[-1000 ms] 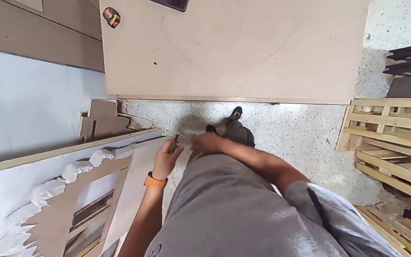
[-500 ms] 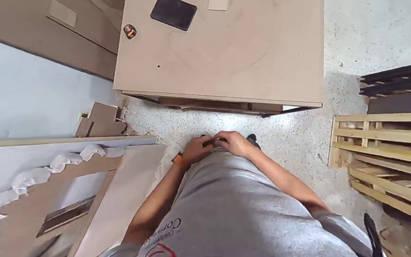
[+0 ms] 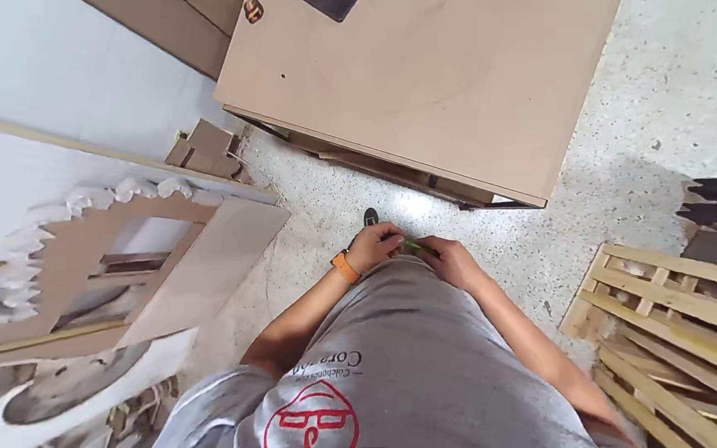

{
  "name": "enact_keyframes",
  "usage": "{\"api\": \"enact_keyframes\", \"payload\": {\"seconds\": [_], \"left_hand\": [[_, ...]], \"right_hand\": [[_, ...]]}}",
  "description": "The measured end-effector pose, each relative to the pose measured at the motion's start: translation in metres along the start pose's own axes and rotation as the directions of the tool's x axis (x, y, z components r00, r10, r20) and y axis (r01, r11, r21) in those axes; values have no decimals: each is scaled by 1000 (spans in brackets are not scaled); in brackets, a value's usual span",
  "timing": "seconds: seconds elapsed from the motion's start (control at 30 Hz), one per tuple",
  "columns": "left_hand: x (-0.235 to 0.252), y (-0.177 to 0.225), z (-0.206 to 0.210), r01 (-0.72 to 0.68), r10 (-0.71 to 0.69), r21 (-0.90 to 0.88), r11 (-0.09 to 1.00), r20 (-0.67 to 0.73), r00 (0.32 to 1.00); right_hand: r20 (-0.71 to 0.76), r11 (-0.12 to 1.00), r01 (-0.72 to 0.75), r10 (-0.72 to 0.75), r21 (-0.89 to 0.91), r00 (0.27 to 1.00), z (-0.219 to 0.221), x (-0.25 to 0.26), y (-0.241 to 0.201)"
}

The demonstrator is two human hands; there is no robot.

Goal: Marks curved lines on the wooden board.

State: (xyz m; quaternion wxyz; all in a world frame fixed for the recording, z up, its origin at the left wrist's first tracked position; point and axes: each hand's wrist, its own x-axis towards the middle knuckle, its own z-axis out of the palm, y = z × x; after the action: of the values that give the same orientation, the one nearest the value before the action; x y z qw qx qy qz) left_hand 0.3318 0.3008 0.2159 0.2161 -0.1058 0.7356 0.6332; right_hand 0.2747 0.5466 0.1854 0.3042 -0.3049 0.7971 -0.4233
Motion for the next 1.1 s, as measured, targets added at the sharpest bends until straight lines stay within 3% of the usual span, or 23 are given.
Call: {"api": "enact_keyframes", "payload": {"seconds": [0.1,0.27,0.47,0.63,0.87,1.0,1.1], "left_hand": [[4,8,8,30,-34,-223,974,-14,999],[12,15,7,0,16,-443,897,31,999],[40,11,-9,-67,33,-186,980,-182,983],[74,23,-38,-31,25,-108,994,-50,998],[118,25,-80,33,-28,-55,998,98,995],[131,22,-92,68,-61,-57,996,127,990],[139,23,-94,-13,1,142,990,85,996]], "right_hand": [[-107,993,20,-8,115,994,0,-7,17],[-191,969,47,0,243,982,-13,3,24],[-189,998,6,5,56,982,-45,43,21],[-143,1000,18,-15,21,990,-70,76,17],[-139,997,10,2,79,990,-73,117,19],[-106,996,43,-35,75,994,-78,135,21],[-3,1000,-3,3,-9,1000,-91,148,23]]}}
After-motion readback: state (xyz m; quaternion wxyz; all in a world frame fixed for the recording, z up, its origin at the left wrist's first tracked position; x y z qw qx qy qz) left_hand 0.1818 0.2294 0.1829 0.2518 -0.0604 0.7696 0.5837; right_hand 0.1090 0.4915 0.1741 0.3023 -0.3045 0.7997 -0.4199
